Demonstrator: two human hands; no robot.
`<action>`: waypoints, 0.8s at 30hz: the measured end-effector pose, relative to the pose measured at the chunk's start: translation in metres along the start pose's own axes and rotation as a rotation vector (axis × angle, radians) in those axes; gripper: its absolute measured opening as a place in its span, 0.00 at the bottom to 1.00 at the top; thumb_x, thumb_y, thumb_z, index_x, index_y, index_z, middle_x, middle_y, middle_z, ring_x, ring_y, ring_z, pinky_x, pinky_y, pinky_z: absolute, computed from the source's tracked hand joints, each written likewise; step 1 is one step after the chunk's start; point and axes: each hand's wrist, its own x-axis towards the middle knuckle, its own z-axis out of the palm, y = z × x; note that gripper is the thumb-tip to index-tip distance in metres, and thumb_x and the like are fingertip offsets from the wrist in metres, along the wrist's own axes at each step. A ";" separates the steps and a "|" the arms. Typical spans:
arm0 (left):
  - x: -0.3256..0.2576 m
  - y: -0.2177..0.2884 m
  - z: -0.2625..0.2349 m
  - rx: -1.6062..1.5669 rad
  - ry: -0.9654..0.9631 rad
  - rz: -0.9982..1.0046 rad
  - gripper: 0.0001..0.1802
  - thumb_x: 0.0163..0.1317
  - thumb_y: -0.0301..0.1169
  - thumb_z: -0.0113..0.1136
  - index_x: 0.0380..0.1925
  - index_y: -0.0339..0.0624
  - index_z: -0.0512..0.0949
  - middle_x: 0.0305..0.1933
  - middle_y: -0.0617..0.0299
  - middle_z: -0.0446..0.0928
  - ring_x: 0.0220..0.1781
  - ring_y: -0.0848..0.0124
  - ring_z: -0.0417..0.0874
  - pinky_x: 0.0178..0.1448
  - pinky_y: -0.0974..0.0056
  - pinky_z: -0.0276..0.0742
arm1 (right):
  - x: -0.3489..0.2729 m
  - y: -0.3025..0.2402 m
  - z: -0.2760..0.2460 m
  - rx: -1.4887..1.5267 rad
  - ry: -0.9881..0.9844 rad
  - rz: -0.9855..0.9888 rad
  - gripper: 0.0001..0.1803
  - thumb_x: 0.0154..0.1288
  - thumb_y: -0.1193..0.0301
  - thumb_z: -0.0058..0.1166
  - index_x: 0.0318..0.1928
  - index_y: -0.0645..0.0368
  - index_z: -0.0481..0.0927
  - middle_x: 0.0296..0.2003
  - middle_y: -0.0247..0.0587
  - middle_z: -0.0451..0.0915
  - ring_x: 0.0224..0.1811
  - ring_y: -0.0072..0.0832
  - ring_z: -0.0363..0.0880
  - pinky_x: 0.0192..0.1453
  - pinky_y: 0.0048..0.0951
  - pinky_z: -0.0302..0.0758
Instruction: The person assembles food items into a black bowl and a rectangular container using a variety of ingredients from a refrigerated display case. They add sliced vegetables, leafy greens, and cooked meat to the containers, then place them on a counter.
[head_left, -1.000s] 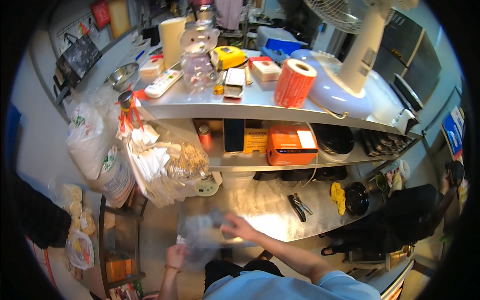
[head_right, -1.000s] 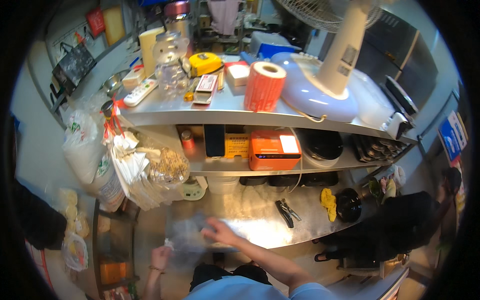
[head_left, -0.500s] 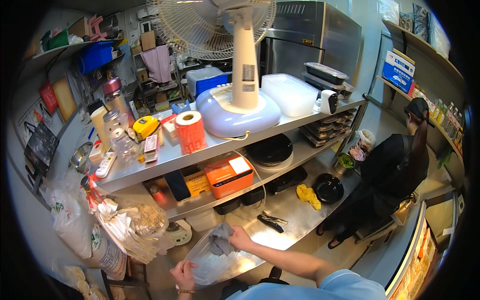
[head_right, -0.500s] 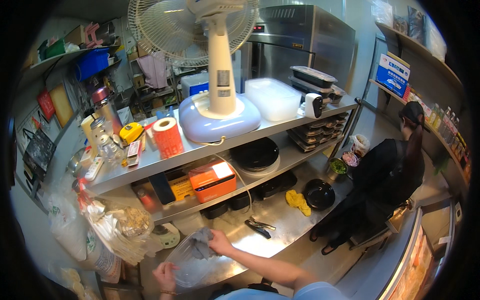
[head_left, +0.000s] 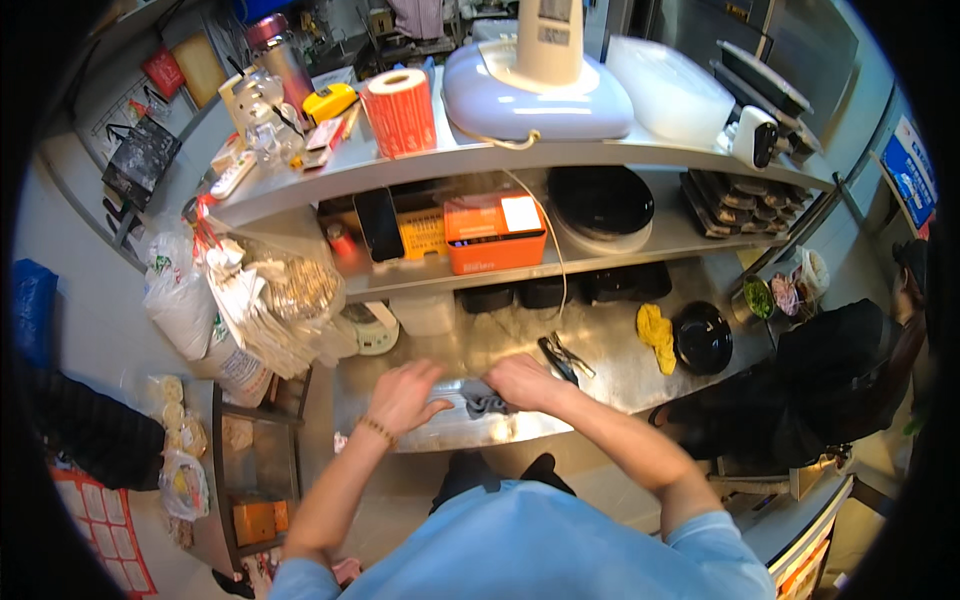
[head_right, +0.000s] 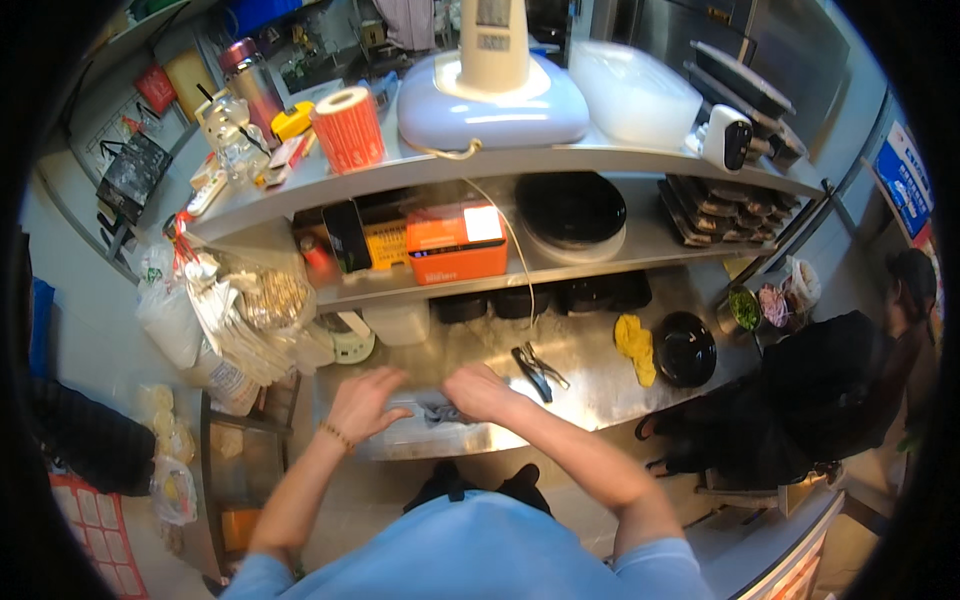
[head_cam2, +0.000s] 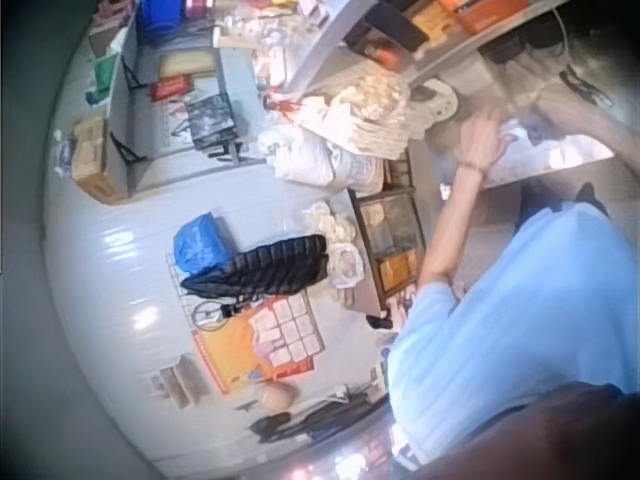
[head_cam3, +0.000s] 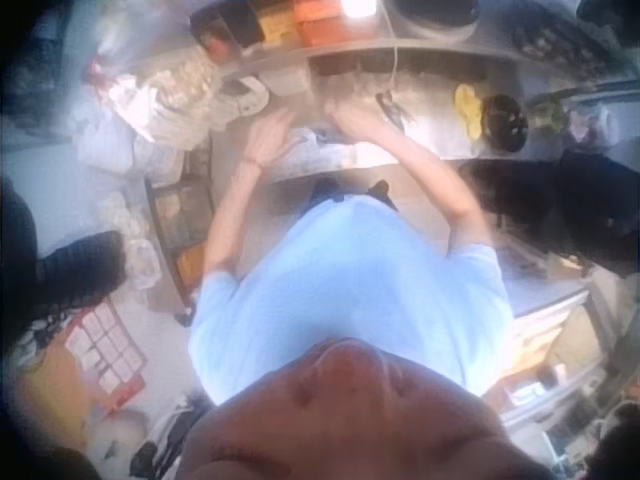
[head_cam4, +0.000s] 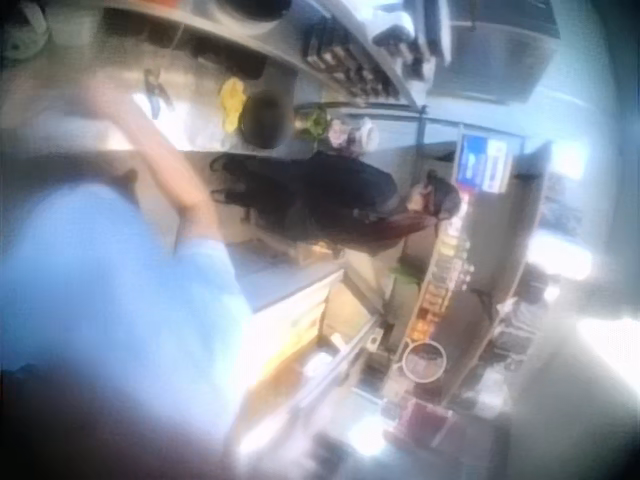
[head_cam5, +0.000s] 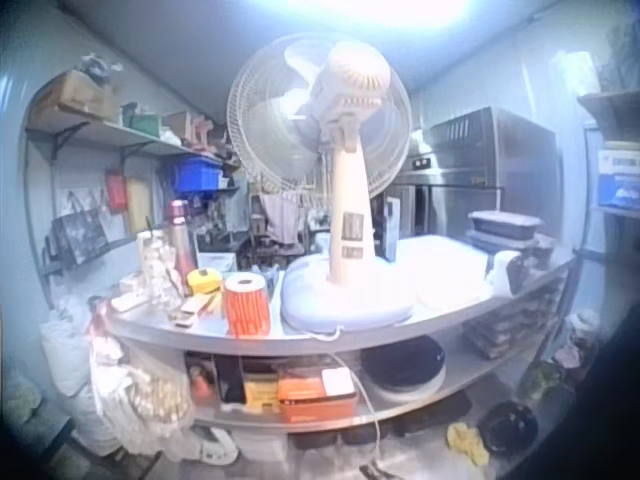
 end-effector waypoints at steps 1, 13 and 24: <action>0.006 0.001 0.002 0.003 -0.164 -0.048 0.18 0.60 0.41 0.65 0.41 0.37 0.80 0.40 0.50 0.82 0.42 0.48 0.81 0.49 0.55 0.79 | 0.005 -0.009 -0.009 -0.044 -0.055 -0.060 0.07 0.47 0.75 0.56 0.28 0.54 0.85 0.26 0.54 0.82 0.32 0.52 0.82 0.35 0.45 0.78; 0.018 0.071 0.107 -1.069 0.795 -0.810 0.16 0.73 0.40 0.53 0.39 0.37 0.81 0.21 0.66 0.76 0.17 0.79 0.70 0.22 0.72 0.74 | -0.035 -0.012 0.067 1.222 0.570 0.461 0.28 0.47 0.61 0.77 0.48 0.60 0.83 0.43 0.38 0.86 0.49 0.25 0.82 0.56 0.30 0.76; 0.015 0.069 0.089 -1.301 0.774 -0.681 0.28 0.75 0.35 0.46 0.73 0.45 0.58 0.47 0.60 0.75 0.35 0.72 0.83 0.35 0.65 0.84 | -0.005 -0.048 0.046 0.314 0.576 0.005 0.41 0.65 0.69 0.51 0.71 0.76 0.48 0.73 0.72 0.38 0.77 0.58 0.40 0.77 0.54 0.47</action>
